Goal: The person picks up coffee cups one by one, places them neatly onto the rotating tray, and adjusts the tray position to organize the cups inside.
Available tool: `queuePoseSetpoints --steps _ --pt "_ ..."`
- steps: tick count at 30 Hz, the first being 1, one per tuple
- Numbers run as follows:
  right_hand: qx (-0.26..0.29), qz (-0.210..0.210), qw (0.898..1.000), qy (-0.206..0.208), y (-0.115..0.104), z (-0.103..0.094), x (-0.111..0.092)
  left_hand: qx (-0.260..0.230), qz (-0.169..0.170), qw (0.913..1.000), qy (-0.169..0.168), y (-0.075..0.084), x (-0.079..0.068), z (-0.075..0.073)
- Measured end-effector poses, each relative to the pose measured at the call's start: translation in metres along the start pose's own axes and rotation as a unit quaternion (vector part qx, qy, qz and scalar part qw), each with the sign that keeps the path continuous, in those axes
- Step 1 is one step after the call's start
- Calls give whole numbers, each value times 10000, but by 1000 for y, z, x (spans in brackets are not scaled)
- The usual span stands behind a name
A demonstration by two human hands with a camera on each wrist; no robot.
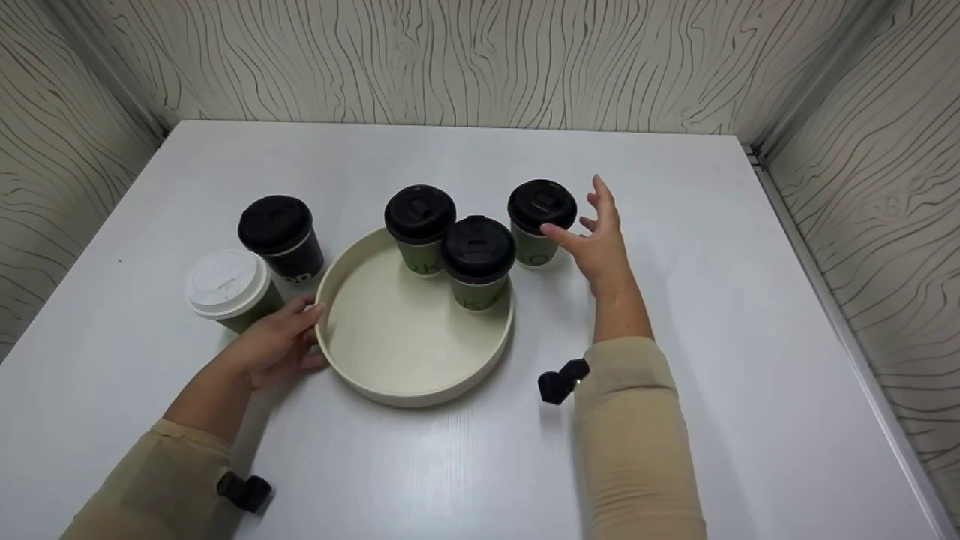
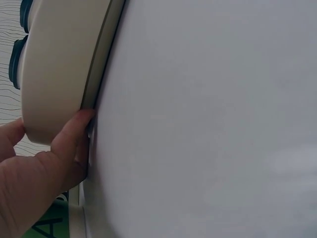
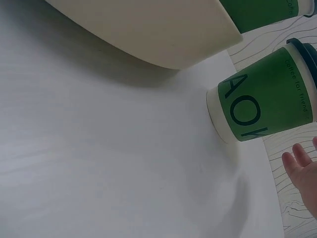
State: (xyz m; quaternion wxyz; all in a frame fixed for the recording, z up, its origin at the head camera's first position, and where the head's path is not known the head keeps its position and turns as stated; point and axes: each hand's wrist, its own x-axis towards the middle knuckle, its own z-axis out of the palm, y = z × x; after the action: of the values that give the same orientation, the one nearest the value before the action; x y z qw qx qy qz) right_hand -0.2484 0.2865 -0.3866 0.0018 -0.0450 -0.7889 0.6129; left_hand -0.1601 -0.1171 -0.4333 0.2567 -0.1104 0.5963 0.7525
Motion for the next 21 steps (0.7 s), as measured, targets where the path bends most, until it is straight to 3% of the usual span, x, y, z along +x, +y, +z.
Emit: queuePoseSetpoints --steps 4,12,21 --pt "139 -2 9999 -22 2 2 3 96 34 9999 -14 -1 1 -1" --pt "-134 96 9997 -175 6 9 6 -19 63 10000 -30 -2 2 -1" --pt "-142 -106 9995 -246 7 14 9 29 39 10000 7 -1 2 -1"
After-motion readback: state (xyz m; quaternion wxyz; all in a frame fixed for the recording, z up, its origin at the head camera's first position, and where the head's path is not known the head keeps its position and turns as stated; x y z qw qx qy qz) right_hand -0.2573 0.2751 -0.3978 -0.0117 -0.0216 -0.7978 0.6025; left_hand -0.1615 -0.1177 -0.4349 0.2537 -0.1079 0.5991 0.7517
